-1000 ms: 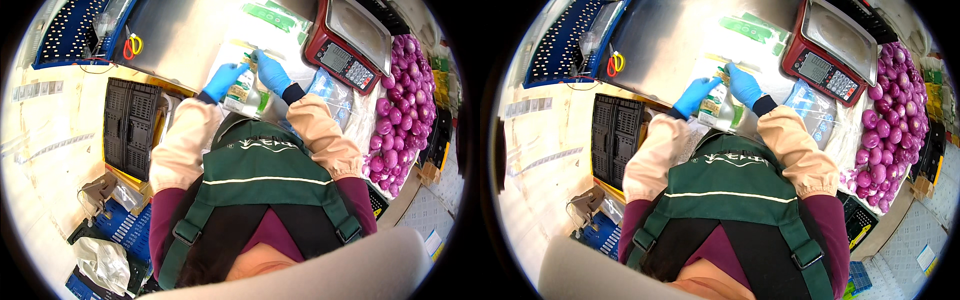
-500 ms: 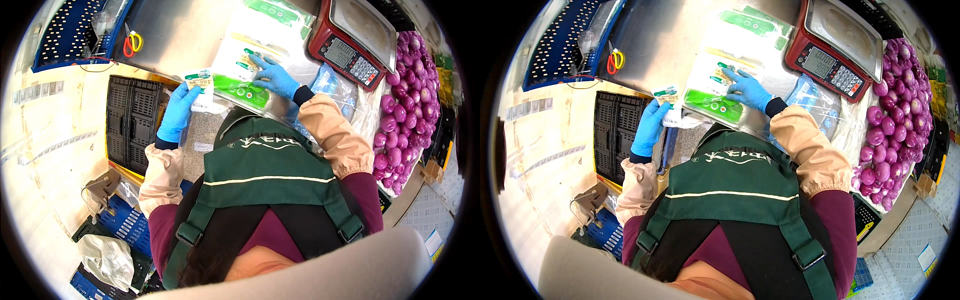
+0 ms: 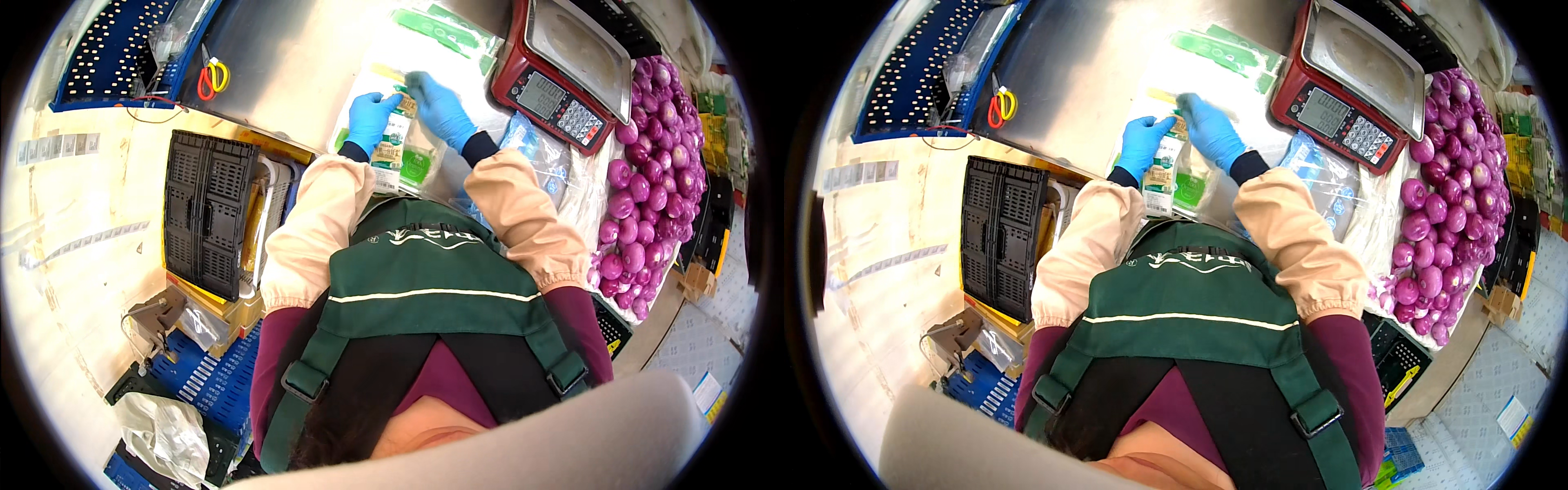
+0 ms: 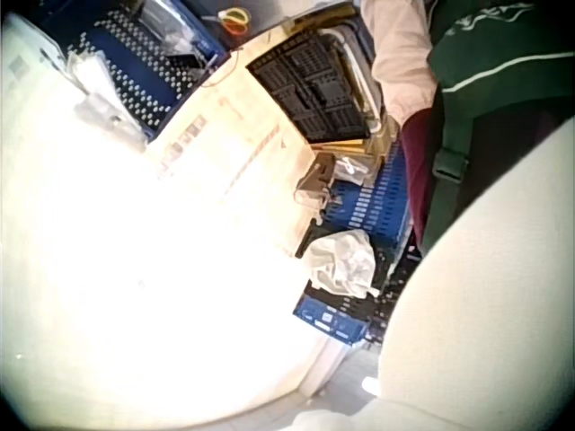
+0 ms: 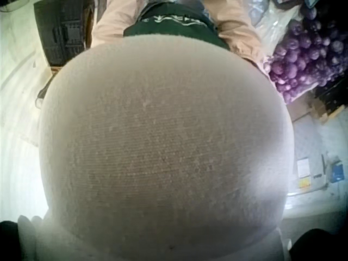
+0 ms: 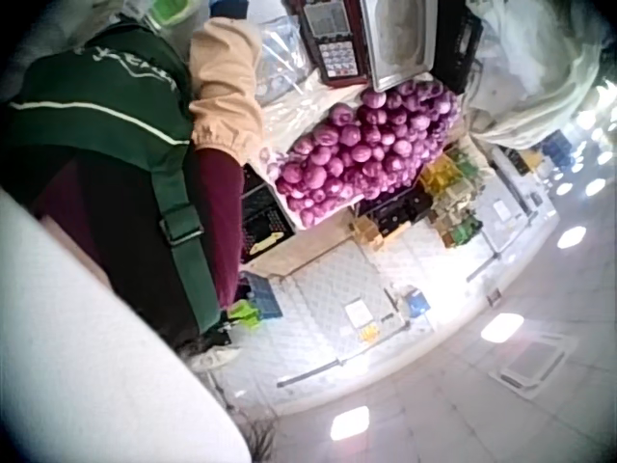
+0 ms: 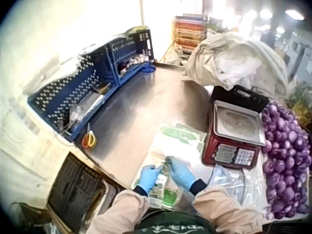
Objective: The person stands at a stainless steel counter and repeatedly applies small green and white labels to clear plastic bags containing white produce. They peel each label from a backing sheet and smooth it onto the bag, then place the labeled bag into a white plastic basket.
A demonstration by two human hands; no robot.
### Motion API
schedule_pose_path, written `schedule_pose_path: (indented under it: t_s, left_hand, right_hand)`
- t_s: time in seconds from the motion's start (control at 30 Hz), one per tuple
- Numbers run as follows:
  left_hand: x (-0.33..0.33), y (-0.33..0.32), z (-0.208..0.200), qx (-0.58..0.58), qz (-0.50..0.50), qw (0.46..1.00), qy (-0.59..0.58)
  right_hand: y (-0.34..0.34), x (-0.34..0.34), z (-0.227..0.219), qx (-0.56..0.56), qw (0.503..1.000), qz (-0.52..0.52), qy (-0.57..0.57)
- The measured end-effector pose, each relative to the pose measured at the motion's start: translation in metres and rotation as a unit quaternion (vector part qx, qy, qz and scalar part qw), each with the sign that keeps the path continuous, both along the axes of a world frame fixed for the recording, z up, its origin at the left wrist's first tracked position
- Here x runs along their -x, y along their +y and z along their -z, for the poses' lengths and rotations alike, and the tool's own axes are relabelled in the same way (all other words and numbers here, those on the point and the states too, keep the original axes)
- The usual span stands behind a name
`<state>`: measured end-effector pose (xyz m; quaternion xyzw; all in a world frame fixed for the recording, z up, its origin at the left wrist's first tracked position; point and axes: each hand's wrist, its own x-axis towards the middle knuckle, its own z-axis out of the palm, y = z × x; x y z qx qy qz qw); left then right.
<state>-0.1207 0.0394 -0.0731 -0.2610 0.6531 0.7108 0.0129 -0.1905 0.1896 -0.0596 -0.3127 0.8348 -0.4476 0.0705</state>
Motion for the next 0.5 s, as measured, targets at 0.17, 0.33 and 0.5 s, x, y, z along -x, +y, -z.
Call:
schedule_pose_path:
  t_s: [0.17,0.33,0.5]
  left_hand:
    - [-0.046,-0.036,-0.025,0.099,0.305,0.934,-0.161]
    - [-0.124,-0.067,-0.082,-0.099,0.293,0.938,-0.161]
    - [-0.143,-0.076,-0.059,-0.206,0.061,0.975,-0.053]
  right_hand:
    - [0.008,-0.005,0.002,-0.164,0.977,-0.110,-0.085]
    - [0.029,-0.018,-0.002,-0.137,0.946,-0.289,0.049]
    - [0.031,-0.022,0.016,-0.127,0.951,-0.276,0.050]
